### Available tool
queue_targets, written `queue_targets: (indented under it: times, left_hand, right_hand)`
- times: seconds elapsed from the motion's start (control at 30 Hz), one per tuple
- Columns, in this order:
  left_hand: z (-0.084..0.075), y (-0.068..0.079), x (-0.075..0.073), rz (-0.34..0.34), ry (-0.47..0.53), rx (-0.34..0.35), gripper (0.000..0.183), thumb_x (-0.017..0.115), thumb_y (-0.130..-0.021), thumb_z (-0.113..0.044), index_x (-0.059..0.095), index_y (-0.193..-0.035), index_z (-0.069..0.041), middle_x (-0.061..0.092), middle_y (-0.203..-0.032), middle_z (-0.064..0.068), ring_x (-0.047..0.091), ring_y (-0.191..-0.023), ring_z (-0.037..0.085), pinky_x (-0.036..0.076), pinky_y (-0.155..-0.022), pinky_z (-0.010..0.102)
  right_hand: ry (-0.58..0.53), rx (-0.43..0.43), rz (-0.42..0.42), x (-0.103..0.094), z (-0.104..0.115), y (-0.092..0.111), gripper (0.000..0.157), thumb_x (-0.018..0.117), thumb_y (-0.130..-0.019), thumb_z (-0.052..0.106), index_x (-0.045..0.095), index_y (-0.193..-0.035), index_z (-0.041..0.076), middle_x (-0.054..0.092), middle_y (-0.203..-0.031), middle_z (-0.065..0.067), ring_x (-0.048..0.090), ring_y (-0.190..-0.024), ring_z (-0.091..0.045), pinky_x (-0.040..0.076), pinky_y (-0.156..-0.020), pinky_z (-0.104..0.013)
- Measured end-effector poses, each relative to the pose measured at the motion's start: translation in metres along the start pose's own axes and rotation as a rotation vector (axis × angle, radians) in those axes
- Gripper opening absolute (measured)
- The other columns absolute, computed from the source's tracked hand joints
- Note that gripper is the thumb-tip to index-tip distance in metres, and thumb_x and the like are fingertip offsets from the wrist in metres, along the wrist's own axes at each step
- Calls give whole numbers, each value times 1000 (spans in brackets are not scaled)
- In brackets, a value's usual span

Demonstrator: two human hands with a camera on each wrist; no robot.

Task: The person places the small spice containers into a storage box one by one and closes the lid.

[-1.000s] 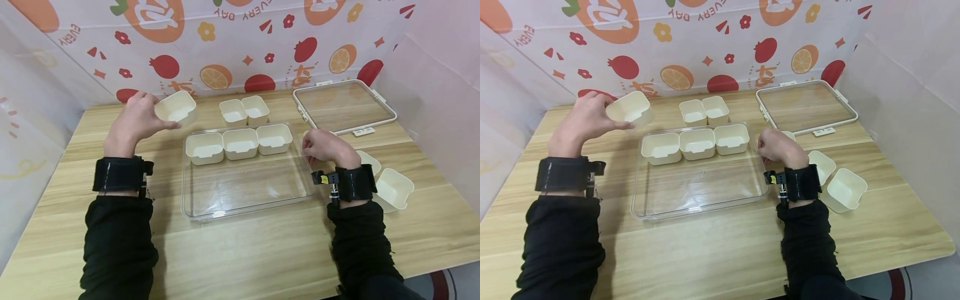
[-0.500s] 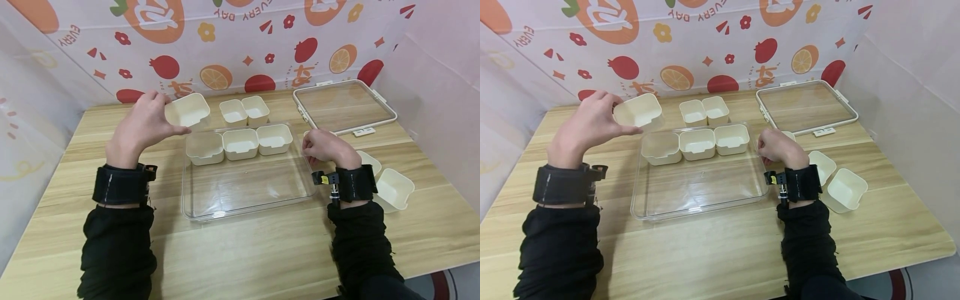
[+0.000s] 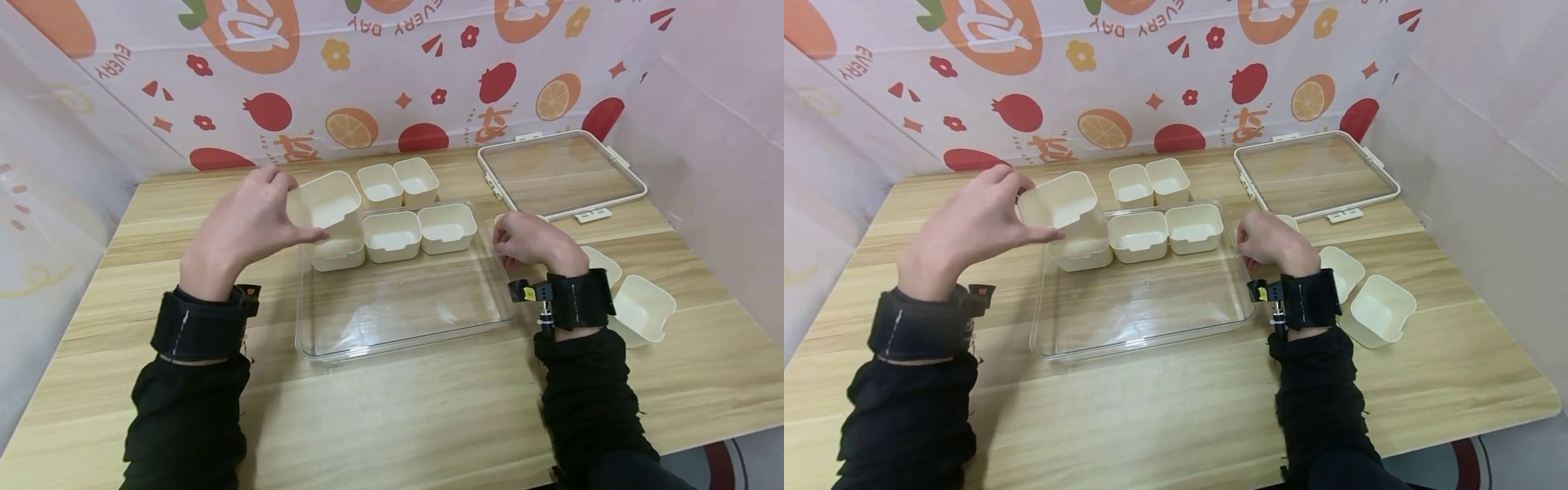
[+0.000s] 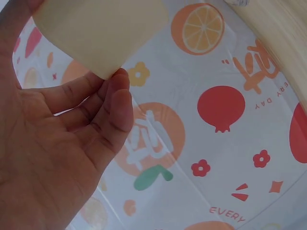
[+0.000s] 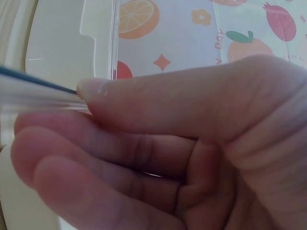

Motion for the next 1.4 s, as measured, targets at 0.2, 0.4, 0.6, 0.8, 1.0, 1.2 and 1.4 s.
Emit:
queue_targets:
  times: [0.2, 0.4, 0.6, 0.8, 1.0, 1.2, 1.4]
  left_hand:
    - [-9, 8, 3, 3, -5, 9, 78, 77, -58, -54, 54, -103, 6, 50, -99, 17, 47, -89, 30, 46, -78, 48]
    - [-17, 13, 9, 6, -27, 39, 76, 77, -58, -53, 55, -102, 6, 51, -93, 14, 48, -84, 27, 47, -71, 44]
    - [-21, 18, 16, 23, -28, 54, 73, 79, -58, -49, 56, -101, 5, 51, -93, 13, 48, -80, 25, 48, -66, 42]
    - [-26, 20, 25, 34, -46, 75, 74, 80, -56, -49, 57, -102, 5, 51, -93, 12, 47, -79, 23, 49, -63, 39]
    - [-29, 23, 34, 39, -65, 99, 73, 80, -55, -50, 57, -99, 4, 51, -91, 10, 48, -77, 22, 49, -59, 38]
    - [-32, 26, 40, 43, -66, 119, 76, 80, -54, -50, 56, -100, 5, 52, -91, 11, 48, -79, 22, 50, -61, 38]
    - [-38, 29, 40, 27, -79, 156, 72, 80, -54, -49, 57, -96, 5, 50, -85, 9, 46, -72, 21, 47, -57, 34]
  right_hand:
    - [2, 20, 0, 0, -1, -1, 10, 52, -87, 4, 60, -82, -1, 62, -66, -8, 59, -58, -15, 51, -57, -33]
    - [1, 24, 7, 0, -2, -1, 10, 52, -87, 4, 60, -82, -1, 62, -66, -8, 59, -59, -16, 51, -57, -33]
    - [-2, 23, 10, 0, -2, -1, 10, 52, -87, 4, 59, -82, -2, 62, -66, -8, 59, -59, -16, 51, -58, -33]
    - [-8, 10, 6, 0, -1, -1, 9, 52, -87, 3, 59, -81, -1, 62, -65, -8, 59, -58, -16, 51, -56, -33]
    - [-15, 8, 14, 0, -1, 0, 10, 51, -87, 2, 58, -81, -1, 62, -65, -8, 59, -58, -16, 51, -56, -34]
    - [-23, 11, 14, 1, -2, -1, 10, 51, -87, 2, 58, -82, -3, 62, -65, -8, 59, -58, -17, 51, -57, -33]
    - [-27, 17, 15, 1, -2, -2, 10, 51, -86, 2, 58, -82, -4, 62, -64, -9, 59, -57, -17, 51, -57, -33]
Point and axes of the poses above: each hand's wrist, its own y-axis away from the middle knuckle, its own x-axis out of the palm, z = x × y, the point moved 9 cm from there along -y, towards the middle knuckle
